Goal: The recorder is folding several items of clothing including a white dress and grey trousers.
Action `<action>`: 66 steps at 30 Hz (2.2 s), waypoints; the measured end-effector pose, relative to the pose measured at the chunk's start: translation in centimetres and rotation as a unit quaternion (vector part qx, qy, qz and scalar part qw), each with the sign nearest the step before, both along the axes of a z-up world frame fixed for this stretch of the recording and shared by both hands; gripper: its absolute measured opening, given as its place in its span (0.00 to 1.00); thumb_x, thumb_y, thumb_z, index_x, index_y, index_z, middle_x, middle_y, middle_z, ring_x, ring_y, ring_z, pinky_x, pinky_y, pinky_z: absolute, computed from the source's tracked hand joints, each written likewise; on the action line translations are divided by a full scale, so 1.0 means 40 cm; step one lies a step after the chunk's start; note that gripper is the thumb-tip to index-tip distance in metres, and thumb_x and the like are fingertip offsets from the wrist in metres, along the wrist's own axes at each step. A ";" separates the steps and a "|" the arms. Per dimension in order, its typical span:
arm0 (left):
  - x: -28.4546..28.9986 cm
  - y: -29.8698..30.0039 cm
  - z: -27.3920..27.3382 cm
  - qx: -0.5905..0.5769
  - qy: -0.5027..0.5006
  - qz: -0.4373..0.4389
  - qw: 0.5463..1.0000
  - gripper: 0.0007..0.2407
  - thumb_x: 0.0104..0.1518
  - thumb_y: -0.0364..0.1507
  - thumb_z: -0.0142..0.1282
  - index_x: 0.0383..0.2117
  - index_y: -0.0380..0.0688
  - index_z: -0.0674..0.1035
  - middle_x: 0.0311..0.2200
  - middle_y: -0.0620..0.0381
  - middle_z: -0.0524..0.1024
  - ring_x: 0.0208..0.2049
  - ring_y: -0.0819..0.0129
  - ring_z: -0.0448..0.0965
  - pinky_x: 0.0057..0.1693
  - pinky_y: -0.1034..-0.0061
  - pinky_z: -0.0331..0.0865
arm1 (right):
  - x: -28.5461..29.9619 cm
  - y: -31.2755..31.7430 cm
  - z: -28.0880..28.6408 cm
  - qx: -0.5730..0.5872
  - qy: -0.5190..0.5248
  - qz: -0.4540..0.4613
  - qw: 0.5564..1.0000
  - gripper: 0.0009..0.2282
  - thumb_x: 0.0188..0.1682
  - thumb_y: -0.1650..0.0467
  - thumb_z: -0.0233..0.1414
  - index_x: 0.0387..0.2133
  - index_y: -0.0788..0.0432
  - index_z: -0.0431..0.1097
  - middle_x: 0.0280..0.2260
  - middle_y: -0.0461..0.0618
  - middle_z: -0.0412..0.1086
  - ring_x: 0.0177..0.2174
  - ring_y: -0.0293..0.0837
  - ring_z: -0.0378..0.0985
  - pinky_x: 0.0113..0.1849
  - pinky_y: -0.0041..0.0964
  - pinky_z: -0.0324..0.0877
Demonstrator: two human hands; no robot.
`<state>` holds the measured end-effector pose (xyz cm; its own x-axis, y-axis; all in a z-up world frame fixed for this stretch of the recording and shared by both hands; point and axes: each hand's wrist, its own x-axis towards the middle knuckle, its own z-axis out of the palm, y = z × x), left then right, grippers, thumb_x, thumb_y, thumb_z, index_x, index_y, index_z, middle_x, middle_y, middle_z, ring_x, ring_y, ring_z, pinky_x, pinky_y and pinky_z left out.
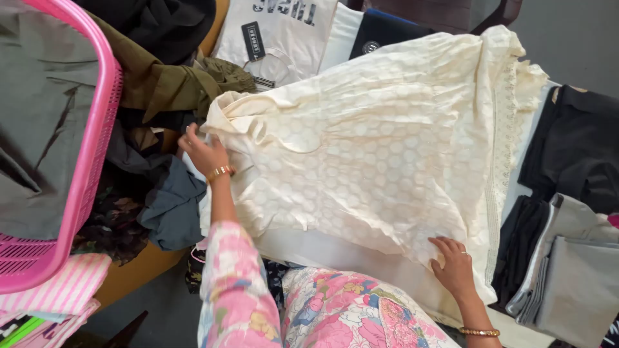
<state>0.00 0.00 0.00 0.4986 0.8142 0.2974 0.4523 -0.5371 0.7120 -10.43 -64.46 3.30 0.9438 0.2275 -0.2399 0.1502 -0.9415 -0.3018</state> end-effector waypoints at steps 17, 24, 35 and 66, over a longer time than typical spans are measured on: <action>-0.109 -0.044 -0.331 -0.563 0.026 -0.185 0.805 0.16 0.62 0.38 0.63 0.39 0.32 0.79 0.28 0.61 0.78 0.30 0.72 0.73 0.40 0.74 0.68 | -0.106 -0.042 -0.072 -0.101 -0.014 0.003 0.995 0.39 0.29 0.66 0.67 0.60 0.37 0.61 0.64 0.44 0.56 0.64 0.49 0.56 0.60 0.54 0.50; -0.088 -0.030 -0.273 -0.251 0.057 -0.190 0.948 0.14 0.49 0.28 0.69 0.39 0.34 0.80 0.28 0.57 0.79 0.28 0.70 0.76 0.40 0.76 0.73 | -0.118 -0.034 -0.074 -0.079 -0.037 0.007 0.996 0.40 0.27 0.69 0.66 0.60 0.39 0.62 0.64 0.46 0.57 0.63 0.50 0.57 0.60 0.55 0.50; -0.106 0.024 -0.289 -0.306 0.081 -0.329 0.890 0.11 0.53 0.32 0.70 0.34 0.39 0.82 0.27 0.62 0.74 0.29 0.76 0.69 0.38 0.78 0.64 | -0.061 -0.186 -0.091 -0.094 -0.194 -0.062 0.975 0.09 0.46 0.73 0.55 0.39 0.47 0.77 0.35 0.44 0.74 0.40 0.47 0.74 0.47 0.46 0.61; -0.216 -0.045 -0.384 -0.485 -0.372 0.141 0.779 0.23 0.46 0.14 0.63 0.52 0.33 0.74 0.50 0.48 0.79 0.45 0.55 0.81 0.51 0.63 0.77 | 0.159 -0.405 -0.331 0.112 -0.185 -0.314 0.925 0.13 0.54 0.75 0.62 0.51 0.57 0.73 0.41 0.54 0.78 0.43 0.49 0.83 0.47 0.53 0.77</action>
<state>-8.66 -1.80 -15.38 0.2420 0.8818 -0.4048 -0.2758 0.4625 0.8426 -4.07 -80.66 -9.93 0.9146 -0.3883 0.1124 -0.2731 -0.7985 -0.5366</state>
